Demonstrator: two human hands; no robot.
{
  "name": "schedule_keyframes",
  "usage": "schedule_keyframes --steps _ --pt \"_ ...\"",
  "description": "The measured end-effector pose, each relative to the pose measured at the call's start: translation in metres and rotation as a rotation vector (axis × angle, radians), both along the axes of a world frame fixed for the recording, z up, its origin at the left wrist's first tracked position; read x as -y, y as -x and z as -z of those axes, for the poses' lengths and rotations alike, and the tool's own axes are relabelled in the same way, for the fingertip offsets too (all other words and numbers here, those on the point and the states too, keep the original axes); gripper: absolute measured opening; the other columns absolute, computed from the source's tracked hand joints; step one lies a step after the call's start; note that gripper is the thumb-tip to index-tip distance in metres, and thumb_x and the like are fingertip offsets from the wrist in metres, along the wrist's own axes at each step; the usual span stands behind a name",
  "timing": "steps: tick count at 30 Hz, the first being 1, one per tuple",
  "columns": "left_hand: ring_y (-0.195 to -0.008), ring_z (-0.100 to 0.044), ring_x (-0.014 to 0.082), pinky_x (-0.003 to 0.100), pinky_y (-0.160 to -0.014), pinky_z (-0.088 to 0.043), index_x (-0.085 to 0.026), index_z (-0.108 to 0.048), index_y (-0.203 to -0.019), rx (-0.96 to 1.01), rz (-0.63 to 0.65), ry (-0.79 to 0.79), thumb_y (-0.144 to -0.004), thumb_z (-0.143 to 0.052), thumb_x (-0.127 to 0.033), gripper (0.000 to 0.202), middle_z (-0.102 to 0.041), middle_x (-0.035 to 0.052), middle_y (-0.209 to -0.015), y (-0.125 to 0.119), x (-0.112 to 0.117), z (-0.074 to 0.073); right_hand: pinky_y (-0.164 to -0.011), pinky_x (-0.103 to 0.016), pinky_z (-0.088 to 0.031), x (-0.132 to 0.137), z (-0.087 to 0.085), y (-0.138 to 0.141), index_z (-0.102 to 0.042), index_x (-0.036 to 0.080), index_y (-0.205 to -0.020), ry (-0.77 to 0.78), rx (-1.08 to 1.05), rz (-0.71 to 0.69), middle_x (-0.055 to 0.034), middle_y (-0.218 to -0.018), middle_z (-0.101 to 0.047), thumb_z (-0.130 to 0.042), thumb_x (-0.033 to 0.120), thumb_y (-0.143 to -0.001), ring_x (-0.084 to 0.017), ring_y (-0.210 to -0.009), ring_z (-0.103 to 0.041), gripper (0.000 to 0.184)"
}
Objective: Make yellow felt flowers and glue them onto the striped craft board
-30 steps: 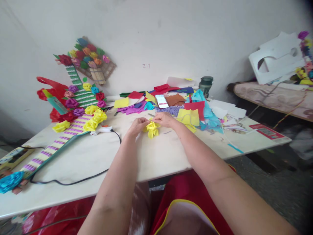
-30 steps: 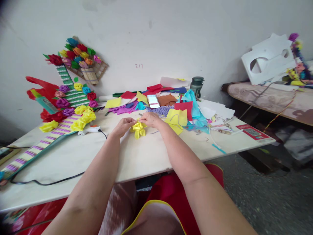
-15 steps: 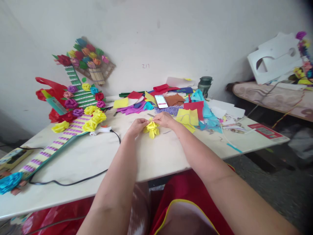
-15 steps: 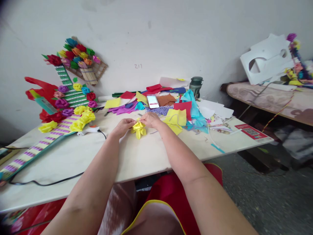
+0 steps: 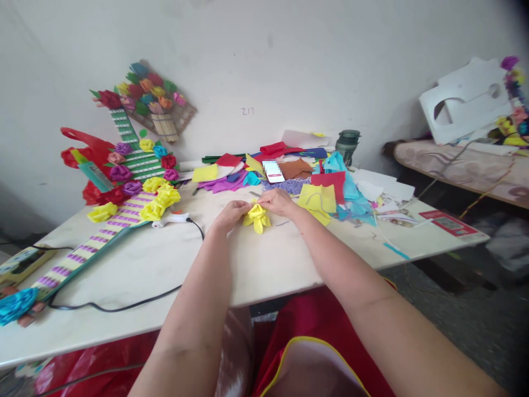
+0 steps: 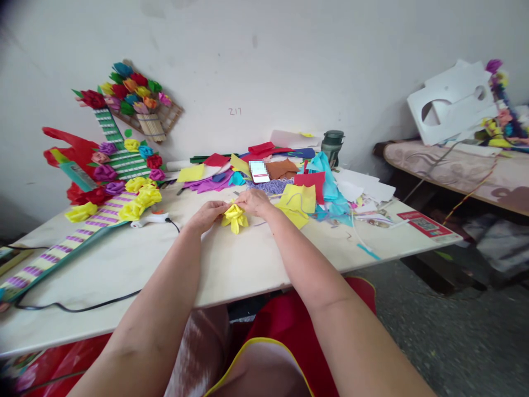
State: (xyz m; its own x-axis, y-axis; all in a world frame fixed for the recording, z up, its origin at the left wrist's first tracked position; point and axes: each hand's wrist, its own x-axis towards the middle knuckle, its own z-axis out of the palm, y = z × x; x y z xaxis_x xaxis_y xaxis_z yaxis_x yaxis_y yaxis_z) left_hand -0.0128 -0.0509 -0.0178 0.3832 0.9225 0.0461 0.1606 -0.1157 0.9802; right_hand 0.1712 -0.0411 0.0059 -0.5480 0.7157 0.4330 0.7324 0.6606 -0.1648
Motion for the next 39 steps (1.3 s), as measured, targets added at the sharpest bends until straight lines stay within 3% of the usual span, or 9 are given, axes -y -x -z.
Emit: schedule_keyframes --steps 9,21,27,39 --pt "-0.044 -0.037 0.0061 0.021 -0.045 -0.024 -0.014 -0.053 -0.061 -0.034 -0.056 -0.056 -0.062 -0.065 -0.045 0.033 -0.045 -0.0037 -0.049 -0.001 0.000 0.001 -0.063 -0.024 -0.035 -0.001 0.002 0.000 -0.070 0.023 -0.090 -0.033 0.010 -0.024 -0.0032 -0.088 -0.067 -0.048 0.027 -0.079 -0.015 -0.080 -0.057 0.025" --pt "-0.047 -0.038 0.0067 0.021 -0.046 -0.026 -0.013 -0.054 -0.062 -0.035 -0.101 -0.102 -0.062 -0.065 -0.040 0.028 -0.047 -0.0028 -0.052 -0.004 0.004 -0.004 -0.062 -0.023 -0.039 -0.003 0.008 -0.002 -0.064 0.015 -0.086 0.207 -0.321 -0.024 -0.0005 -0.070 -0.064 -0.057 0.020 -0.068 -0.010 -0.065 -0.054 0.019" --pt "-0.050 -0.042 0.0078 0.021 -0.048 -0.029 -0.013 -0.057 -0.066 -0.054 -0.106 -0.109 -0.061 -0.064 -0.038 0.027 -0.050 -0.0022 -0.055 -0.005 0.004 -0.004 -0.060 -0.021 -0.039 -0.006 0.008 -0.005 -0.064 0.012 -0.079 0.289 -0.357 -0.101 -0.0004 -0.065 -0.061 -0.055 0.019 -0.070 -0.008 -0.061 -0.053 0.014" --pt "-0.051 -0.044 0.0085 0.020 -0.049 -0.031 -0.013 -0.059 -0.069 -0.074 -0.104 -0.096 -0.060 -0.065 -0.037 0.027 -0.053 -0.0011 -0.057 -0.006 0.004 -0.006 -0.058 -0.021 -0.037 -0.003 0.002 -0.010 -0.070 0.015 -0.083 0.335 -0.267 -0.109 0.0001 -0.067 -0.065 -0.052 0.030 -0.076 -0.011 -0.062 -0.054 0.025"
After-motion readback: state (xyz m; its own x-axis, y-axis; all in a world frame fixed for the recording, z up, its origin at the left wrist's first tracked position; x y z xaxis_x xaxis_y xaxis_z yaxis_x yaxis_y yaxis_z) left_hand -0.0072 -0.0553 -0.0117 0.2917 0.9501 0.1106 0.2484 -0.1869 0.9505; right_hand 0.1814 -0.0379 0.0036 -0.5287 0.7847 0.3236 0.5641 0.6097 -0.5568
